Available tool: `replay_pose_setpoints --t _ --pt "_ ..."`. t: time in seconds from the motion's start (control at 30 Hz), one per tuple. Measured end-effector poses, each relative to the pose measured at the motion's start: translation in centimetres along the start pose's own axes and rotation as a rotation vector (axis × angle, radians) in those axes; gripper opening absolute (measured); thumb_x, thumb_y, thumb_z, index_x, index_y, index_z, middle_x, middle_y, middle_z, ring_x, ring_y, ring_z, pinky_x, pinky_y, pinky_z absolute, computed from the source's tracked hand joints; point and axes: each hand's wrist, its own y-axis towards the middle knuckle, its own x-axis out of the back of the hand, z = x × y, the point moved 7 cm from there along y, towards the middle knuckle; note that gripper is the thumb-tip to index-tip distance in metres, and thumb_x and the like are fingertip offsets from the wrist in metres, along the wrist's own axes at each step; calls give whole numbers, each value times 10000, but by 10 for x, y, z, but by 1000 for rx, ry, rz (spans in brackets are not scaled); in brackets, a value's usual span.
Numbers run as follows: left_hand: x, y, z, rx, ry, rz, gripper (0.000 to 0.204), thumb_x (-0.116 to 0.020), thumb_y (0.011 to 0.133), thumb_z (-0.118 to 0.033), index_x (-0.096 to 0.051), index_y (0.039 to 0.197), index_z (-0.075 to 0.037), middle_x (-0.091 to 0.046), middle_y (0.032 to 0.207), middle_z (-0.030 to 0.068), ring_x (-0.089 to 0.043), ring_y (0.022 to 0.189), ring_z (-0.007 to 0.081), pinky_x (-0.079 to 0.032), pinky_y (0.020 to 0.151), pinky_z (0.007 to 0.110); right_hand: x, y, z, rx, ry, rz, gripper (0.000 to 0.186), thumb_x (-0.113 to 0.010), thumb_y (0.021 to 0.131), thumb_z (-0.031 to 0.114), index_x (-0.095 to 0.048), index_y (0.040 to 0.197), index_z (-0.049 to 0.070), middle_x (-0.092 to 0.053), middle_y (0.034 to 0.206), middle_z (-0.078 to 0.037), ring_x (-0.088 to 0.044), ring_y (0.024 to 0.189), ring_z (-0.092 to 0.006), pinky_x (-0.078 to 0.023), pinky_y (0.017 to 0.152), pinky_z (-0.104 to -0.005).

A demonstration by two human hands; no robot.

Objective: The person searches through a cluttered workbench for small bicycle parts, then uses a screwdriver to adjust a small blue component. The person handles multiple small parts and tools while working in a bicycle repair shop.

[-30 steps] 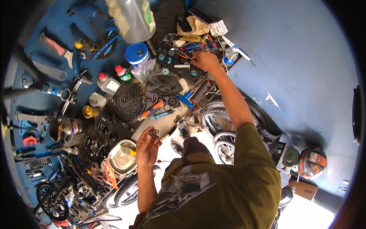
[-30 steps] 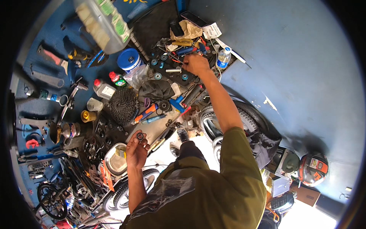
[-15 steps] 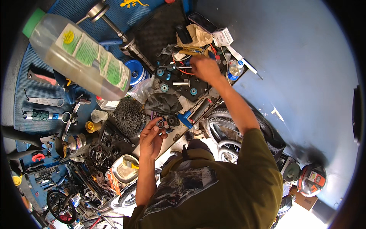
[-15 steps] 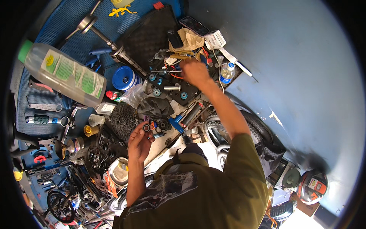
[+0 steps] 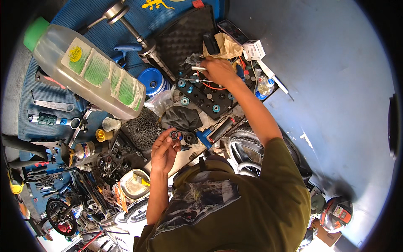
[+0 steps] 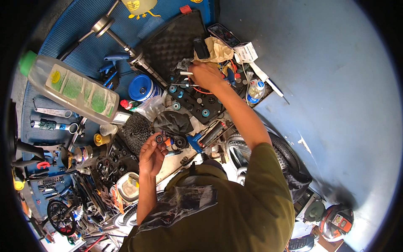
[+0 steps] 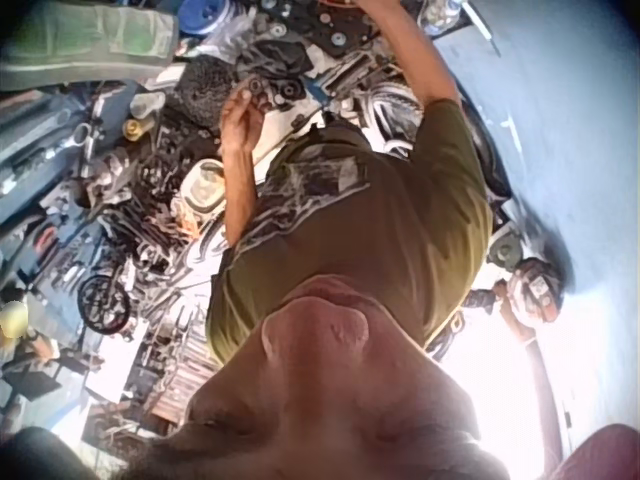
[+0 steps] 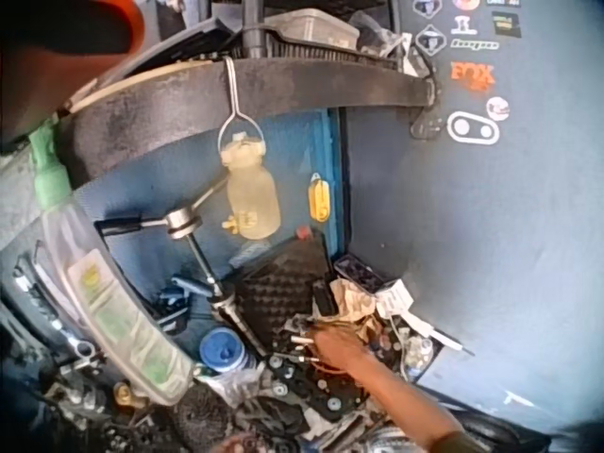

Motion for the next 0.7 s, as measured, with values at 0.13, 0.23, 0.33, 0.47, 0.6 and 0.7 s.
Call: replay_pose_setpoints --t 0.13,0.23,0.33,0.47,0.6,0.7 --pt "-15 7 3 16 47 52 365 -657 963 -161 -604 1291 -11 -703 1128 111 -602 853 137 -486 740 300 -24 28 -13 47 98 -89 275 -670 863 161 -666 1130 92 -642 1122 -147 -655 1044 -359 -538 888 -466" --pt "-6 3 4 -13 80 43 367 -658 961 -177 -607 1293 -28 -698 1127 96 -590 861 140 -477 734 306 -21 11 18 29 176 -76 390 -672 895 179 -596 1272 114 -619 1186 -141 -643 1067 -363 -524 896 -468" --pt "4 2 8 -2 68 19 369 -652 961 -167 -604 1301 -30 -696 1133 98 -583 854 140 -473 734 302 -32 -18 20 -1 -88 214 375 -679 893 196 -612 1254 121 -629 1196 -125 -654 1065 -348 -533 872 -462" --pt "11 2 11 23 31 11 359 -631 968 -132 -600 1304 -8 -691 1151 122 -593 840 137 -485 726 300 -47 -35 -18 86 -205 83 304 -614 876 143 -654 1175 107 -703 1124 -135 -707 952 -329 -562 760 -441" --pt "8 5 9 28 49 11 358 -636 968 -138 -603 1297 -1 -695 1141 118 -594 841 135 -482 723 297 -28 -30 -31 88 -213 -36 199 -561 874 113 -639 1052 70 -710 1009 -137 -713 865 -352 -567 726 -448" --pt "8 5 10 28 50 7 359 -641 966 -142 -605 1295 -2 -699 1134 113 -590 840 131 -479 720 296 -20 -39 -26 -48 -132 -56 171 -617 874 146 -627 1028 73 -701 975 -143 -705 880 -356 -559 742 -458"
